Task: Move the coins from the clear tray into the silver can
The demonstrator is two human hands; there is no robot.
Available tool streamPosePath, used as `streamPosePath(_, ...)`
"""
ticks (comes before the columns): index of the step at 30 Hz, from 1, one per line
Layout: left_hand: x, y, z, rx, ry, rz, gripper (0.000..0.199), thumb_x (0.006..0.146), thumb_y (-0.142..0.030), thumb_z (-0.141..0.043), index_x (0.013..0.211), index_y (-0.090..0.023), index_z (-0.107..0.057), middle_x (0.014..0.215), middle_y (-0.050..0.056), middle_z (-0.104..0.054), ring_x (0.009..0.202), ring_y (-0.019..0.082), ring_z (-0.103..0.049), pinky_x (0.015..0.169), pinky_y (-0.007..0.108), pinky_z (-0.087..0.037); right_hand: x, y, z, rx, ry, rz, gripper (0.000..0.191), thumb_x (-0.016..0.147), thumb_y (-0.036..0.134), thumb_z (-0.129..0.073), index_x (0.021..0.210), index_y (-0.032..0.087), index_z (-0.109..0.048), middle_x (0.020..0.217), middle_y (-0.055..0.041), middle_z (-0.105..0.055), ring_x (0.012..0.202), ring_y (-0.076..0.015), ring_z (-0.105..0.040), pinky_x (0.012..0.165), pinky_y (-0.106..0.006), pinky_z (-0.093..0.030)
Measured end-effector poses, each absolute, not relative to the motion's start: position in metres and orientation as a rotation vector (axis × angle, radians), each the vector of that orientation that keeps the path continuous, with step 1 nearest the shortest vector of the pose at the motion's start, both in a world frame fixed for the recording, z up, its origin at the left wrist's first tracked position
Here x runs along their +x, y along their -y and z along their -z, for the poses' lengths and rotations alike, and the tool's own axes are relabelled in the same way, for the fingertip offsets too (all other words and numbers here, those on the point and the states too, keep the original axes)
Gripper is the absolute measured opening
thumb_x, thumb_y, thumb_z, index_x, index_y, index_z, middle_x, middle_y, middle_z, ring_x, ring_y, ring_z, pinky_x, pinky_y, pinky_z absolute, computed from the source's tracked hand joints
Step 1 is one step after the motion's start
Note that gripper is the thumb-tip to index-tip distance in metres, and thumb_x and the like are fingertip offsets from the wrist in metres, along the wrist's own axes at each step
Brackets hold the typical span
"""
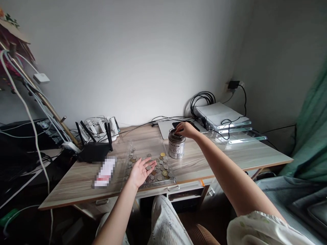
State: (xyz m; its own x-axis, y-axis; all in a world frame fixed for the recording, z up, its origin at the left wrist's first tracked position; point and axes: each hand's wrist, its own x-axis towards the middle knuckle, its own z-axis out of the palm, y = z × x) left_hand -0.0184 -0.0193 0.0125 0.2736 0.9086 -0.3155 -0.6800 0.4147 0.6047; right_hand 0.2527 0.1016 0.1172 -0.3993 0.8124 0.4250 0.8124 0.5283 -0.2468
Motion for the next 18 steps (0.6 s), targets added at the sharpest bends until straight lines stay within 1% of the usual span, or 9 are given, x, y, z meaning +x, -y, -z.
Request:
streamPosePath(3, -0.018, 0.019, -0.012, 0.369, -0.681, -1.113, 0.04, 0.083, -0.038, -0.033, 0.102, -0.006, -0.05, 0.094, 0.02, -0.061, 0.092, 0.023, -0.059, 0.079, 0.032, -0.042, 0.237, -0.078, -0.114, -1.281, 2.105, 0.184, 0.021, 0.071, 0.033, -0.055, 0.078, 0.02, -0.07, 0.095, -0.007, -0.061, 0.086, -0.0208, -0.055, 0.077, -0.034, -0.042)
streamPosePath(5, -0.018, 0.019, -0.012, 0.355, -0.658, -1.119, 0.04, 0.082, -0.04, -0.033, 0.099, -0.008, -0.051, 0.092, 0.018, -0.061, 0.089, 0.022, -0.059, 0.077, 0.032, -0.043, 0.212, -0.051, -0.105, -1.195, 2.091, 0.215, 0.023, 0.075, 0.03, -0.05, 0.086, 0.02, -0.068, 0.093, -0.0071, -0.061, 0.085, -0.0199, -0.054, 0.077, -0.034, -0.043)
streamPosePath(7, -0.019, 0.019, -0.011, 0.348, -0.629, -1.118, 0.039, 0.082, -0.04, -0.033, 0.095, -0.01, -0.054, 0.086, 0.015, -0.063, 0.083, 0.02, -0.06, 0.074, 0.031, -0.044, 0.182, -0.023, -0.089, -1.065, 2.329, 0.061, 0.023, 0.077, 0.029, -0.048, 0.091, 0.023, -0.066, 0.09, -0.0055, -0.062, 0.08, -0.0182, -0.055, 0.07, -0.031, -0.046)
streamPosePath(9, -0.02, 0.018, -0.011, 0.352, -0.622, -1.117, 0.038, 0.082, -0.04, -0.033, 0.092, -0.012, -0.055, 0.075, 0.011, -0.063, 0.071, 0.018, -0.06, 0.066, 0.029, -0.044, 0.153, 0.001, -0.071, -0.963, 2.561, -0.035, 0.026, 0.076, 0.029, -0.049, 0.097, 0.027, -0.063, 0.093, -0.0048, -0.062, 0.082, -0.0197, -0.055, 0.068, -0.031, -0.046)
streamPosePath(11, -0.021, 0.018, -0.01, 0.354, -0.647, -1.132, 0.036, 0.082, -0.04, -0.033, 0.089, -0.013, -0.056, 0.068, 0.007, -0.062, 0.06, 0.015, -0.058, 0.058, 0.026, -0.043, 0.133, 0.015, -0.055, -0.921, 2.698, -0.096, 0.027, 0.078, 0.027, -0.045, 0.1, 0.031, -0.062, 0.097, -0.0046, -0.061, 0.087, -0.0211, -0.053, 0.07, -0.031, -0.045)
streamPosePath(13, -0.021, 0.017, -0.009, 0.356, -0.667, -1.14, 0.035, 0.082, -0.041, -0.033, 0.087, -0.015, -0.056, 0.064, 0.005, -0.061, 0.055, 0.013, -0.056, 0.055, 0.025, -0.042, 0.123, 0.019, -0.048, -0.947, 2.74, -0.153, 0.03, 0.081, 0.026, -0.039, 0.099, 0.033, -0.062, 0.098, -0.0046, -0.06, 0.089, -0.0214, -0.052, 0.072, -0.031, -0.043)
streamPosePath(15, -0.021, 0.018, -0.009, 0.373, -0.661, -1.117, 0.035, 0.082, -0.042, -0.034, 0.087, -0.015, -0.056, 0.063, 0.005, -0.06, 0.058, 0.014, -0.056, 0.059, 0.027, -0.042, 0.124, 0.017, -0.052, -0.965, 2.738, -0.183, 0.032, 0.083, 0.028, -0.034, 0.099, 0.032, -0.062, 0.096, -0.0048, -0.061, 0.088, -0.0214, -0.052, 0.071, -0.03, -0.043)
streamPosePath(18, -0.019, 0.019, -0.01, 0.397, -0.65, -1.075, 0.036, 0.08, -0.043, -0.036, 0.091, -0.014, -0.055, 0.073, 0.009, -0.063, 0.073, 0.018, -0.06, 0.069, 0.031, -0.043, 0.145, 0.003, -0.077, -0.985, 2.619, -0.082, 0.033, 0.085, 0.029, -0.032, 0.097, 0.028, -0.063, 0.092, -0.0049, -0.062, 0.085, -0.0196, -0.053, 0.069, -0.029, -0.042)
